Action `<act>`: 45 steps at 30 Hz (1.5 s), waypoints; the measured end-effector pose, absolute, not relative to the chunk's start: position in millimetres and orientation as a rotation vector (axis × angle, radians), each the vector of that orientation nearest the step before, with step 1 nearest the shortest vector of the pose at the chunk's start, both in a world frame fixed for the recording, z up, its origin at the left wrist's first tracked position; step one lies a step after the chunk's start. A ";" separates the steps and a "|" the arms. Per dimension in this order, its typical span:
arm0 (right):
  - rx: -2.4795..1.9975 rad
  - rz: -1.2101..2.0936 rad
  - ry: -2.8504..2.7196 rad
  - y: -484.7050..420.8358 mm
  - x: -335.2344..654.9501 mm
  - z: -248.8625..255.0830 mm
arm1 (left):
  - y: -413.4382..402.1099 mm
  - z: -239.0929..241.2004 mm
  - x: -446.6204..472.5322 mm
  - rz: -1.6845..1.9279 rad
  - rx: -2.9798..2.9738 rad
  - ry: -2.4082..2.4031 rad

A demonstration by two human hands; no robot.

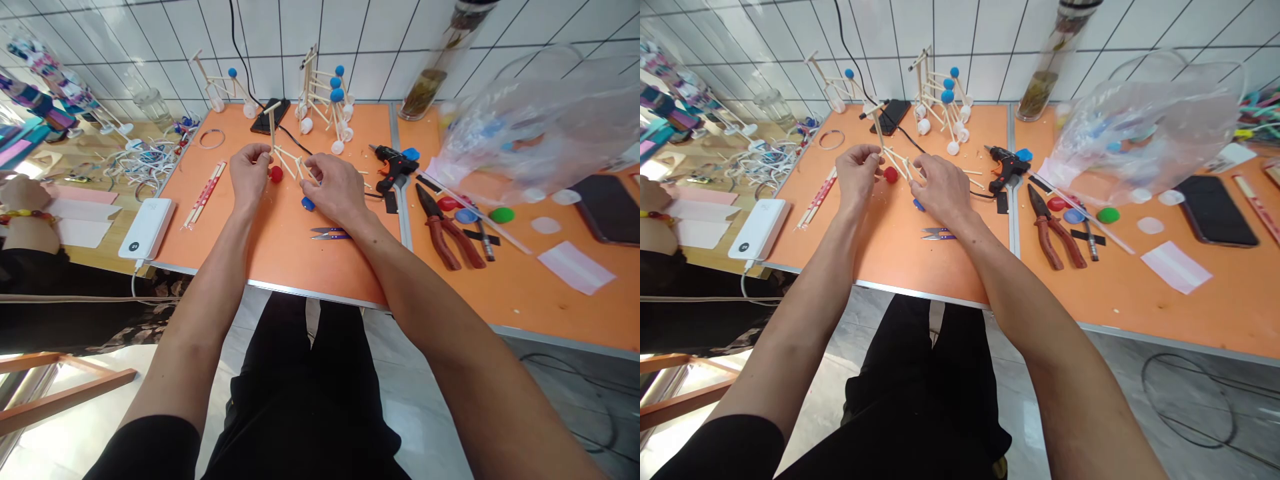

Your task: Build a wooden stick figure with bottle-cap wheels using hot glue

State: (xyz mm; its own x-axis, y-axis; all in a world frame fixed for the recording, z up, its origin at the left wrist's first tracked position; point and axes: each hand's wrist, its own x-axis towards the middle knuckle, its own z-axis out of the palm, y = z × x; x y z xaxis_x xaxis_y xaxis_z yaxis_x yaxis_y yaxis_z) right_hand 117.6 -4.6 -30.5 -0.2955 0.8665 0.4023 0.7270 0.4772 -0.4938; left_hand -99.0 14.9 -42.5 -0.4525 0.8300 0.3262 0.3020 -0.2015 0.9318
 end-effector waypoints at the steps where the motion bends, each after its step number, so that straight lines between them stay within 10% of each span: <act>1: -1.314 0.286 -2.094 -4.7 117.3 -30.6 | 14.9 -42.7 -98.9 1.691 1.319 1.647; 45: -1.270 0.267 -2.100 4.0 120.2 -38.8 | 27.3 -61.6 -115.3 1.678 1.366 1.591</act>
State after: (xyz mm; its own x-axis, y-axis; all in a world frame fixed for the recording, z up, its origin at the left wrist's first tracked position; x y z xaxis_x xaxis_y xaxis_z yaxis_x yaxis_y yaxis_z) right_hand 120.2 4.0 -38.8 -0.3100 0.8472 0.4315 0.7125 0.5076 -0.4845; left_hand -115.3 27.3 -61.6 -0.4067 0.8470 0.3424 0.2966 -0.2320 0.9264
